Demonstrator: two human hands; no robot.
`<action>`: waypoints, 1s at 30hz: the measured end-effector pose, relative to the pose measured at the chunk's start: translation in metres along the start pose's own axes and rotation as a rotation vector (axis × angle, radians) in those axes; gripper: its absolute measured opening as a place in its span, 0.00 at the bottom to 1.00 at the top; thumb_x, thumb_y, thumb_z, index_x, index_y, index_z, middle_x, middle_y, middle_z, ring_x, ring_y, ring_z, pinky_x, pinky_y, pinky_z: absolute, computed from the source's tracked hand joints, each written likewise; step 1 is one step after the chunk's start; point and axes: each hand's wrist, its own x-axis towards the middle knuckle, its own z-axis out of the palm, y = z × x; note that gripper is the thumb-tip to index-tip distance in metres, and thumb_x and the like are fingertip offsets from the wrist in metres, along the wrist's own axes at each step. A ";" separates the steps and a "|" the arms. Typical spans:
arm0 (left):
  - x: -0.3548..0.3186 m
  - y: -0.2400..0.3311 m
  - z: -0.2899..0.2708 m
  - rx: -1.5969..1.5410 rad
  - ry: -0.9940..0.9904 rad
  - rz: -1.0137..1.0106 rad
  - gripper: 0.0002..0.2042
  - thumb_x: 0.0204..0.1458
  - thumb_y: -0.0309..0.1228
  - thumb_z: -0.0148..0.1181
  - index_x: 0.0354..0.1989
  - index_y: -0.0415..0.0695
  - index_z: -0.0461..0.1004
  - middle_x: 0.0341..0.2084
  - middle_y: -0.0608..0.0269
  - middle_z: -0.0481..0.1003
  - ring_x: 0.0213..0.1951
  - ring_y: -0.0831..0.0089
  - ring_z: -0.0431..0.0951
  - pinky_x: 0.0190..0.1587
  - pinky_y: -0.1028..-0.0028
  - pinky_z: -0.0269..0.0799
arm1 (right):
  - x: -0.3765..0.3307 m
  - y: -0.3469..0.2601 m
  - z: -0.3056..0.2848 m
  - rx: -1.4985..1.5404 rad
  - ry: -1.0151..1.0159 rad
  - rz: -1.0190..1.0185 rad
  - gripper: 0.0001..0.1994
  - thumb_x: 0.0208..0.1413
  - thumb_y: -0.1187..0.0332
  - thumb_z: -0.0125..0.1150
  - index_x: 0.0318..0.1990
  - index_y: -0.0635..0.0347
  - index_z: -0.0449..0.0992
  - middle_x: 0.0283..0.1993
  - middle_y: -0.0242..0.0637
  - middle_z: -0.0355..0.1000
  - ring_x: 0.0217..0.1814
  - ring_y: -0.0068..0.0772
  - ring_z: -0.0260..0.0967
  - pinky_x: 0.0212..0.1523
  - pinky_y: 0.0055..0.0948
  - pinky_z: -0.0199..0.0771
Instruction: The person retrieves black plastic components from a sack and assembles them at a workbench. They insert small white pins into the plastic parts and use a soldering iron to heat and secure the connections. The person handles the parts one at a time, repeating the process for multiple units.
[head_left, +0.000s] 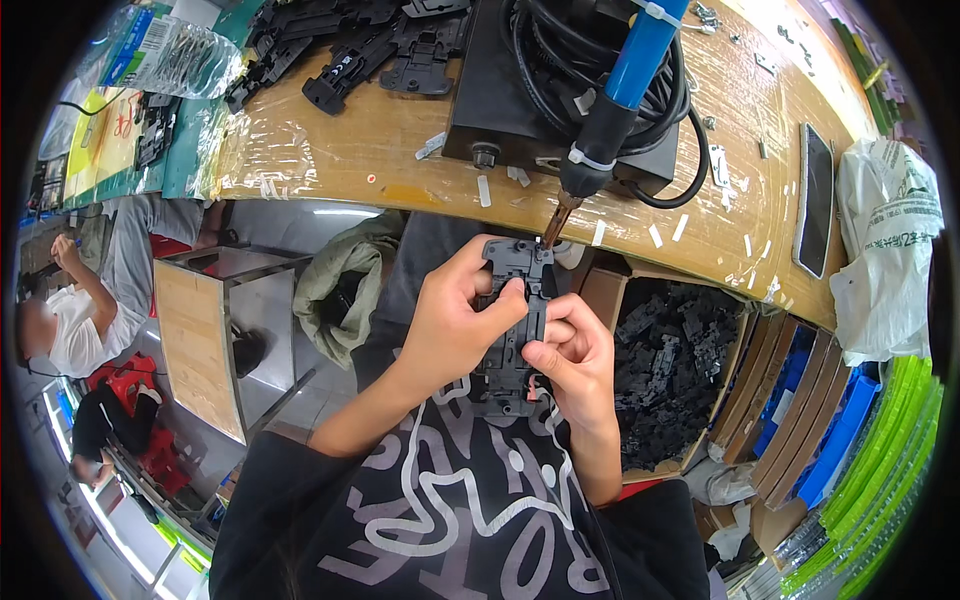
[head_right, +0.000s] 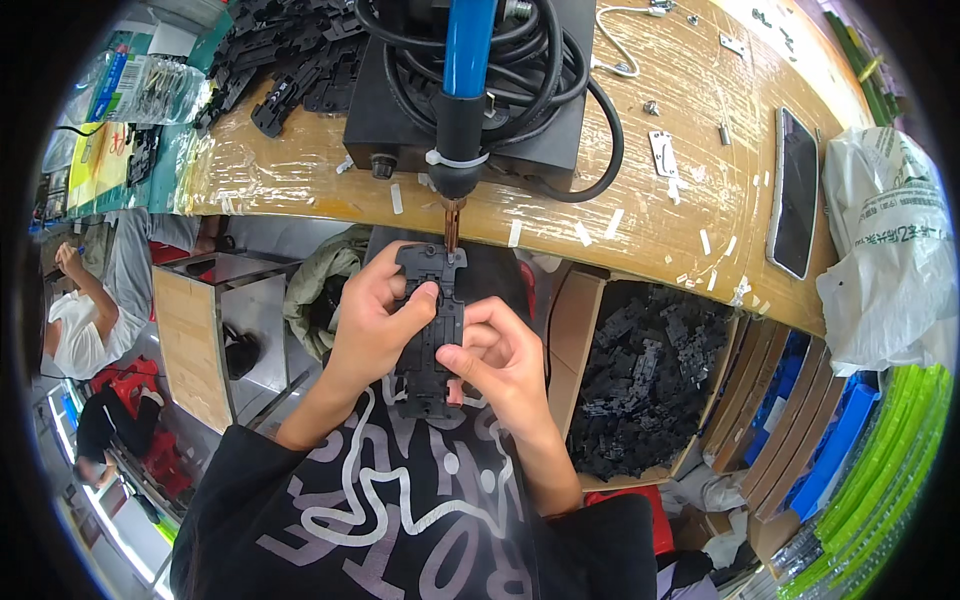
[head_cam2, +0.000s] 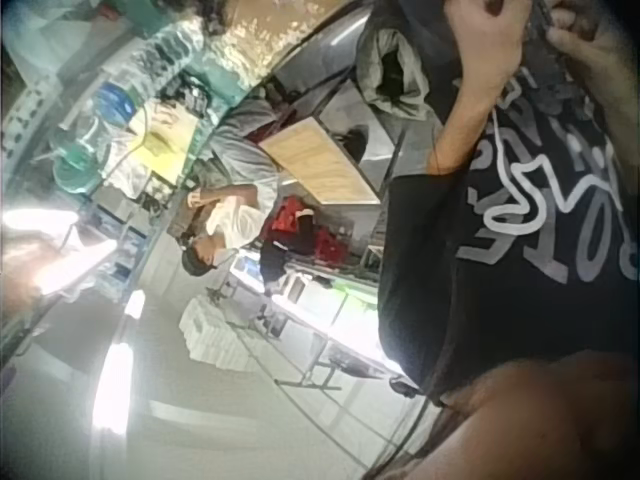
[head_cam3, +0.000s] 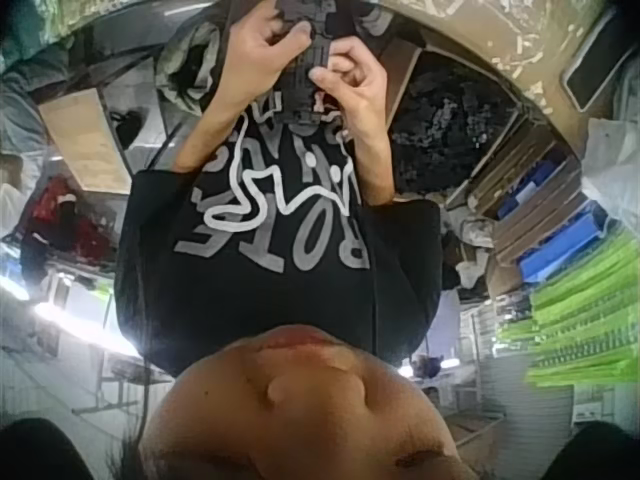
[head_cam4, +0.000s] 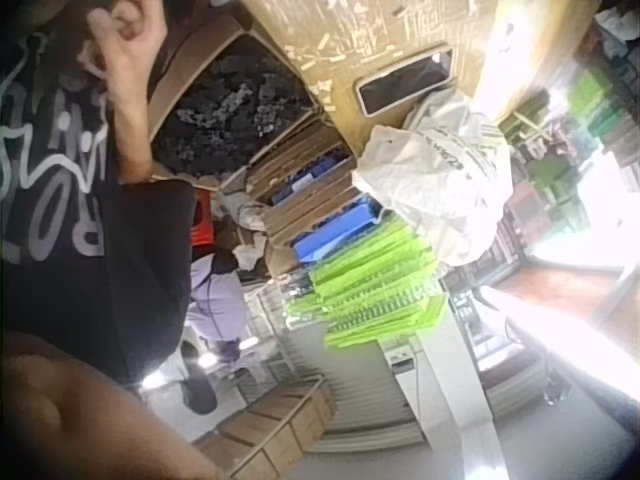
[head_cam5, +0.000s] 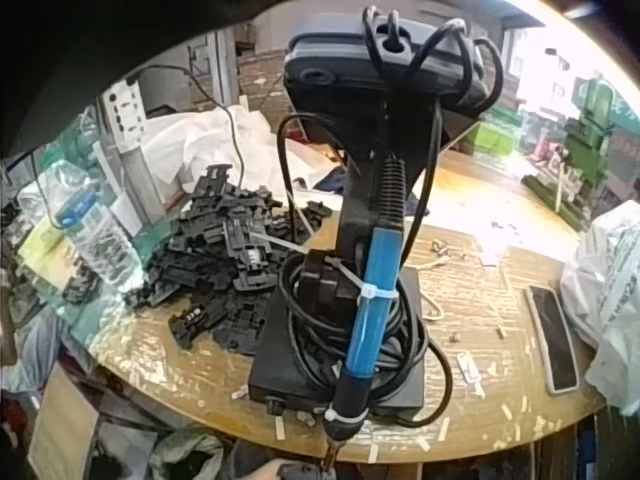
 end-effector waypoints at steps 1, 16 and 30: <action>0.000 0.001 -0.001 0.013 -0.010 -0.016 0.10 0.45 0.20 0.46 0.38 0.35 0.63 0.26 0.66 0.70 0.27 0.86 0.68 0.30 0.86 0.64 | 0.000 0.000 0.000 -0.002 0.001 -0.005 0.10 0.45 0.80 0.54 0.35 0.68 0.62 0.26 0.39 0.69 0.19 0.20 0.64 0.15 0.17 0.65; -0.004 0.003 0.000 0.017 0.001 -0.034 0.09 0.44 0.20 0.47 0.35 0.36 0.64 0.23 0.68 0.70 0.26 0.88 0.66 0.27 0.87 0.62 | -0.002 0.001 0.001 0.014 0.012 0.002 0.09 0.45 0.80 0.54 0.34 0.68 0.62 0.25 0.38 0.69 0.18 0.19 0.64 0.15 0.17 0.65; -0.003 0.000 0.000 0.029 0.001 -0.055 0.10 0.43 0.19 0.47 0.36 0.36 0.63 0.24 0.67 0.70 0.26 0.88 0.67 0.27 0.87 0.62 | -0.002 0.001 -0.001 0.016 0.009 0.033 0.08 0.45 0.80 0.54 0.33 0.67 0.61 0.25 0.38 0.69 0.18 0.19 0.64 0.15 0.16 0.65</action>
